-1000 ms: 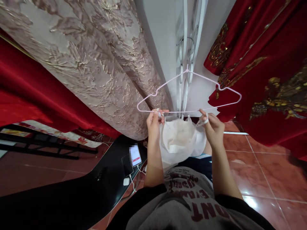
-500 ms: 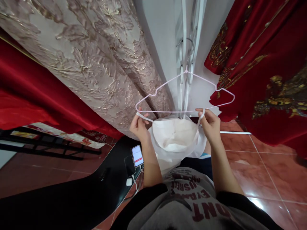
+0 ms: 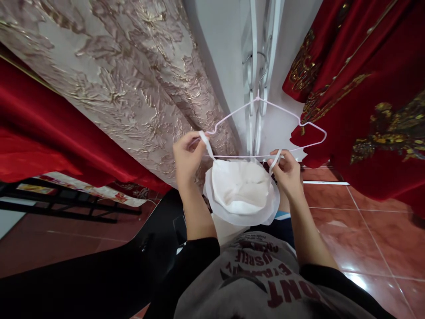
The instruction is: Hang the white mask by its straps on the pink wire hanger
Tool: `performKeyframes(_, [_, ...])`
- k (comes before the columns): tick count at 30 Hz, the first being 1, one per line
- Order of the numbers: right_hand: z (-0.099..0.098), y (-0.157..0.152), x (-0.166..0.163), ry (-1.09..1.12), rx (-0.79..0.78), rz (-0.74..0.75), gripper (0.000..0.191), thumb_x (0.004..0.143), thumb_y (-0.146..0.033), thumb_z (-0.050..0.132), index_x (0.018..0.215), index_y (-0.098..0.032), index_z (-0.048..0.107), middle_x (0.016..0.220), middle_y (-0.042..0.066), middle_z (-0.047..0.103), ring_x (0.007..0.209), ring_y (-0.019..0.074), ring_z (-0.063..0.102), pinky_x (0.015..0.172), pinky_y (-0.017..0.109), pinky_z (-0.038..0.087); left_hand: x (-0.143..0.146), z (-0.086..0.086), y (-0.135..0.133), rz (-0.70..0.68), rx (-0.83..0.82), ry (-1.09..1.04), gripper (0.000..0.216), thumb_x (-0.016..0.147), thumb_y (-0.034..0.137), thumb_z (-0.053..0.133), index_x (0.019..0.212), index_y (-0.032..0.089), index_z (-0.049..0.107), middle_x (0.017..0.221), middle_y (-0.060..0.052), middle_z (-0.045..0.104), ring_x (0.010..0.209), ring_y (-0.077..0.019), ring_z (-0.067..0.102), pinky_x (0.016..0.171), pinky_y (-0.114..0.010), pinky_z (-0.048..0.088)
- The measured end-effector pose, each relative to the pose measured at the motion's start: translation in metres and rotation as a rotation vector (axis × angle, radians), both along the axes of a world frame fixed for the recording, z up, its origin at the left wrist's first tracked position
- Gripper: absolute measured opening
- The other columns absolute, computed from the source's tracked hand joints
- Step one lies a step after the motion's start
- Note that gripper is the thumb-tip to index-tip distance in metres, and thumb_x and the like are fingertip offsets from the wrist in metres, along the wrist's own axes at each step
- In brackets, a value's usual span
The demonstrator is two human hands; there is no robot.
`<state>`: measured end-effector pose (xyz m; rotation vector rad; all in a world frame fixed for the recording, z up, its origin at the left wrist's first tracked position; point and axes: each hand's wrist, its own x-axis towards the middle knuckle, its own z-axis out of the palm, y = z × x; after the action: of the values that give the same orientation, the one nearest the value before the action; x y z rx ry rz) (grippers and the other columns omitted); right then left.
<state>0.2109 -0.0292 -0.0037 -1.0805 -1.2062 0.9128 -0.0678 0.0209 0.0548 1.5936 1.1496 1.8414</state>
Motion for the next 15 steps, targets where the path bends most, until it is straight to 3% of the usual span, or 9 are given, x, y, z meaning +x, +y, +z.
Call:
performKeyframes(3, [-0.002,0.001,0.001,-0.006,0.002,-0.005,0.033,0.087,-0.052,0.08,0.1,-0.027,0.062,0.065,-0.007,0.047,0.058,0.0121,0.042,0.056,0.029,0.031,0.005,0.01,0.006,-0.037,-0.036,0.025,0.018,0.083,0.021,0.087,0.079,0.021,0.07,0.07,0.003,0.059,0.062,-0.0109,0.054,0.061,-0.022,0.047])
performKeyframes(7, [-0.005,0.001,0.006,-0.04,0.004,-0.013,0.033,0.087,-0.049,0.08,0.102,-0.028,0.061,0.065,-0.008,0.045,0.058,0.0118,0.039,0.056,0.029,0.028,0.009,0.001,0.011,-0.027,-0.06,0.003,0.02,0.083,0.025,0.087,0.083,0.024,0.068,0.064,0.005,0.05,0.057,-0.0122,0.044,0.056,-0.023,0.04])
performKeyframes(12, [-0.004,0.002,0.01,-0.069,-0.005,-0.009,0.034,0.086,-0.047,0.082,0.106,-0.027,0.062,0.065,-0.008,0.044,0.059,0.0126,0.039,0.058,0.03,0.029,0.018,-0.019,0.01,0.134,-0.023,0.04,0.009,0.089,0.03,0.082,0.088,0.023,0.077,0.068,0.003,0.059,0.063,-0.0146,0.049,0.064,-0.025,0.042])
performKeyframes(15, [-0.004,0.002,0.008,-0.066,-0.009,0.009,0.035,0.087,-0.049,0.081,0.107,-0.028,0.061,0.065,-0.008,0.044,0.058,0.0127,0.039,0.057,0.03,0.029,0.022,-0.014,0.01,0.154,0.034,0.187,0.008,0.094,0.023,0.076,0.096,0.025,0.082,0.087,-0.002,0.072,0.082,-0.0196,0.061,0.085,-0.03,0.049])
